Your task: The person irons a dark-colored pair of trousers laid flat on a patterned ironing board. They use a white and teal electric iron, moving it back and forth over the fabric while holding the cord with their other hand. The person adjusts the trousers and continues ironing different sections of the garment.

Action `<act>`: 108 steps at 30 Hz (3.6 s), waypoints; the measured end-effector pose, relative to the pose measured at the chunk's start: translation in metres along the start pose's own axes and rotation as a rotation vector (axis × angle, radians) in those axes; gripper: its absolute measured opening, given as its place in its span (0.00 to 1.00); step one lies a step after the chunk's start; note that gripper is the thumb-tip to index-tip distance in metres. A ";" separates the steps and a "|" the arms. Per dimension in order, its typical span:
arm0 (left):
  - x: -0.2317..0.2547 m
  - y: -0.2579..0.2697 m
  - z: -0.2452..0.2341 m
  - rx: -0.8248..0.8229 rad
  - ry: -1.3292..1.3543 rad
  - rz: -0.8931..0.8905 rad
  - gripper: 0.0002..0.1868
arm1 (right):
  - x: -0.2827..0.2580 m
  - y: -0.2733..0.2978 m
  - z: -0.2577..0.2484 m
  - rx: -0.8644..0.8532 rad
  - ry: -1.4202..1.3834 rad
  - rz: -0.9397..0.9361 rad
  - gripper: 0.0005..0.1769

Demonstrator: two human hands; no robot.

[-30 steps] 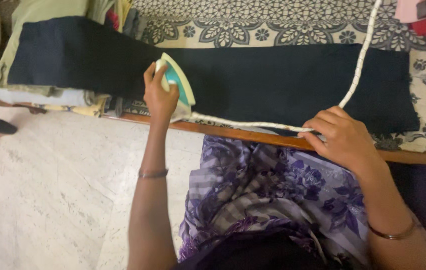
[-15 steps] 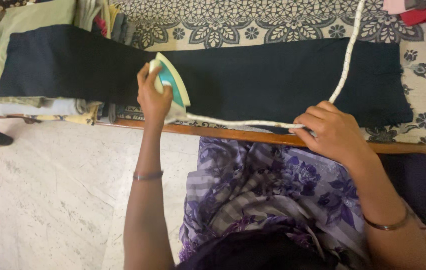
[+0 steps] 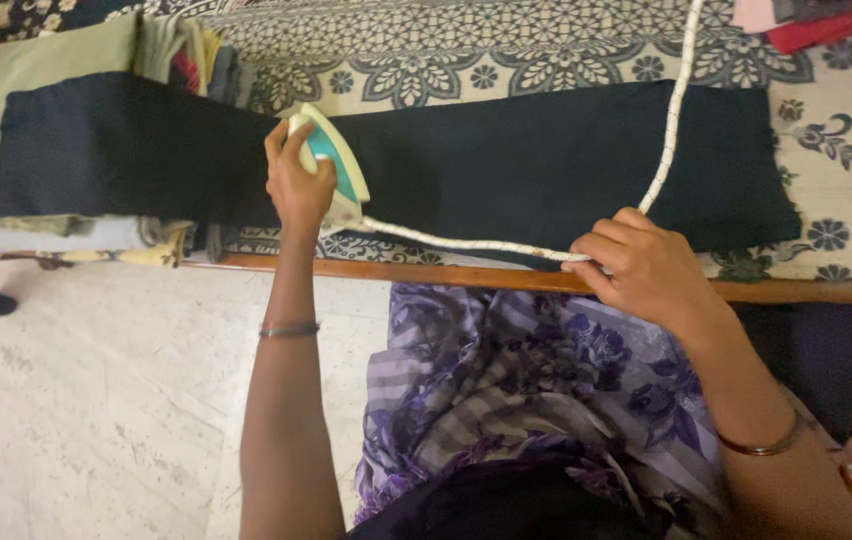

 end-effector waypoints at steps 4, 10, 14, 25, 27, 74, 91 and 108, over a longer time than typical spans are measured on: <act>0.021 0.029 -0.006 -0.095 0.076 0.088 0.26 | 0.003 0.007 -0.011 0.026 0.049 -0.025 0.06; 0.024 0.017 0.008 -0.147 0.077 0.051 0.25 | 0.000 0.013 -0.008 -0.022 0.031 -0.019 0.07; 0.029 -0.002 0.032 -0.061 0.038 0.036 0.25 | 0.002 0.013 -0.013 0.018 0.040 -0.013 0.07; 0.081 0.035 0.043 -0.150 0.119 0.111 0.25 | 0.017 0.029 -0.025 0.027 0.056 0.034 0.05; 0.073 0.017 0.058 -0.173 0.104 0.015 0.25 | 0.016 0.031 -0.024 0.016 0.042 0.033 0.05; 0.179 0.091 0.092 -0.358 0.279 0.211 0.28 | 0.039 0.034 -0.023 0.065 0.006 0.130 0.11; 0.212 0.106 0.101 -0.383 0.325 0.234 0.28 | 0.040 0.029 -0.025 0.047 -0.015 0.179 0.13; 0.229 0.113 0.109 -0.365 0.316 0.230 0.29 | 0.047 0.034 -0.021 0.020 -0.007 0.206 0.12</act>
Point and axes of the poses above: each hand's wrist, its own y-axis away from the middle knuckle, its own z-axis out of the palm, x = y × z, the point moved 8 cm from there along -y, towards the middle knuckle, and after that the axes turned 7 degrees about x, right-handed, at the moved point
